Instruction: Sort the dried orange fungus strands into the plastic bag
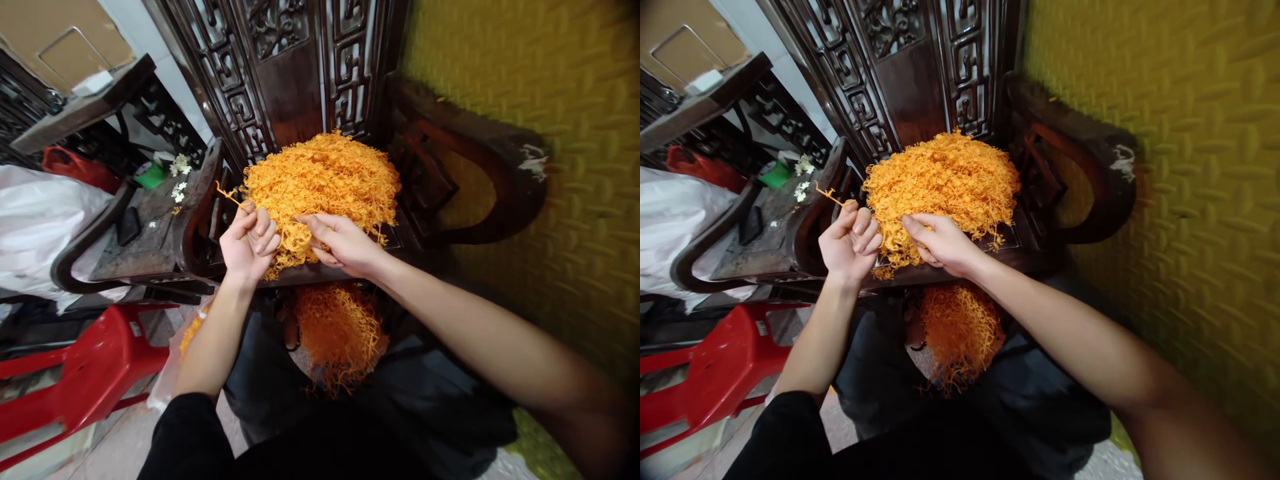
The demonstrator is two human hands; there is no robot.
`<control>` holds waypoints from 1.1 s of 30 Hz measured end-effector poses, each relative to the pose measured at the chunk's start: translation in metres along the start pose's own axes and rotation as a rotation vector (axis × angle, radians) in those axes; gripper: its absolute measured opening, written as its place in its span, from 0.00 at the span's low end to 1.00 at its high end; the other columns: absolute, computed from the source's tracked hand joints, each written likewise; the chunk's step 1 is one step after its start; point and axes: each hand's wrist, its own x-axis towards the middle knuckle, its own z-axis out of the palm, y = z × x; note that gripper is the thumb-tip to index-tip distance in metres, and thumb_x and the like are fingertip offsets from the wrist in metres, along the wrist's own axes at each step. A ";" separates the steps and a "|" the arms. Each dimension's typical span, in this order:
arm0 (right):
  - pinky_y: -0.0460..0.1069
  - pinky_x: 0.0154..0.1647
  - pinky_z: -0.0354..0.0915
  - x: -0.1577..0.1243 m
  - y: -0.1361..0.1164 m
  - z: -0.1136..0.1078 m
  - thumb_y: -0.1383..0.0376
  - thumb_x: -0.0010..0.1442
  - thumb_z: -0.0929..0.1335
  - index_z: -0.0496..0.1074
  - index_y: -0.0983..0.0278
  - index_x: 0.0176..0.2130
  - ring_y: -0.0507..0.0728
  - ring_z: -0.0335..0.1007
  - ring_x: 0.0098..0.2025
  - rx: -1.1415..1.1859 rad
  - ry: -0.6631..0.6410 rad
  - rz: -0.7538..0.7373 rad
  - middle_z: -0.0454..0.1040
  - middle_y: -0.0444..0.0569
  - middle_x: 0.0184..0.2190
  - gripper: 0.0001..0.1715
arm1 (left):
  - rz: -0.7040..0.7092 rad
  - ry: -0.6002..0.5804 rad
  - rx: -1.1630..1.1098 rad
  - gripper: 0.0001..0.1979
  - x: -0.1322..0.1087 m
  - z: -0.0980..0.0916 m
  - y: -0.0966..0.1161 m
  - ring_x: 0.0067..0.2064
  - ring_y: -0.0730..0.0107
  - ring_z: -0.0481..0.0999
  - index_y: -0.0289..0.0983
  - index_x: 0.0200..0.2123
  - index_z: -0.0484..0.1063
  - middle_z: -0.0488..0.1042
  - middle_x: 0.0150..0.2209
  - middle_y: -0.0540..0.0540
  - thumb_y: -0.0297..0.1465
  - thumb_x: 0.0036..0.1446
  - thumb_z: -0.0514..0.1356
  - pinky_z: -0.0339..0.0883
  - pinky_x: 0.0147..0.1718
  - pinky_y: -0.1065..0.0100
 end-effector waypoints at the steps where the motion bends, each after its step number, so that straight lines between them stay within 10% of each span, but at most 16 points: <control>1: 0.46 0.15 0.38 0.001 0.000 0.001 0.38 0.60 0.73 0.68 0.60 0.39 0.46 0.44 0.14 0.019 0.017 -0.015 0.52 0.32 0.14 0.29 | -0.014 -0.029 0.034 0.06 0.000 0.001 -0.003 0.16 0.81 0.54 0.41 0.37 0.64 0.60 0.22 0.56 0.23 0.64 0.55 0.46 0.15 0.77; 8: 0.46 0.16 0.41 0.005 -0.006 -0.005 0.47 0.59 0.76 0.72 0.60 0.36 0.46 0.46 0.17 0.000 0.251 -0.129 0.55 0.36 0.20 0.22 | 0.143 -0.037 0.463 0.21 -0.001 0.004 -0.019 0.19 0.83 0.66 0.42 0.38 0.58 0.79 0.36 0.53 0.34 0.58 0.71 0.53 0.16 0.76; 14: 0.47 0.20 0.48 0.005 -0.002 0.001 0.48 0.58 0.76 0.72 0.62 0.30 0.47 0.53 0.22 -0.040 0.294 -0.179 0.65 0.41 0.26 0.22 | -0.174 -0.170 0.833 0.21 -0.006 0.000 -0.008 0.20 0.80 0.71 0.39 0.37 0.65 0.76 0.26 0.54 0.37 0.53 0.75 0.57 0.17 0.76; 21: 0.48 0.17 0.45 0.007 0.002 0.004 0.42 0.56 0.76 0.70 0.59 0.35 0.48 0.49 0.19 0.130 0.248 -0.069 0.64 0.39 0.23 0.26 | -0.235 -0.197 0.949 0.18 -0.003 -0.006 -0.004 0.17 0.79 0.68 0.37 0.44 0.74 0.77 0.22 0.50 0.43 0.59 0.70 0.54 0.15 0.75; 27: 0.53 0.45 0.68 0.007 0.003 -0.003 0.48 0.59 0.76 0.79 0.64 0.45 0.57 0.73 0.43 -0.196 0.217 -0.198 0.80 0.52 0.46 0.24 | -0.218 -0.174 1.042 0.18 -0.005 -0.002 -0.003 0.14 0.81 0.61 0.35 0.44 0.77 0.75 0.19 0.51 0.44 0.63 0.67 0.51 0.15 0.76; 33: 0.53 0.47 0.66 0.008 0.004 -0.006 0.47 0.61 0.74 0.77 0.64 0.34 0.56 0.71 0.39 -0.295 0.368 -0.331 0.78 0.47 0.34 0.22 | -0.172 -0.148 1.047 0.11 -0.007 0.001 -0.005 0.15 0.81 0.63 0.34 0.41 0.77 0.74 0.18 0.53 0.36 0.62 0.67 0.53 0.16 0.76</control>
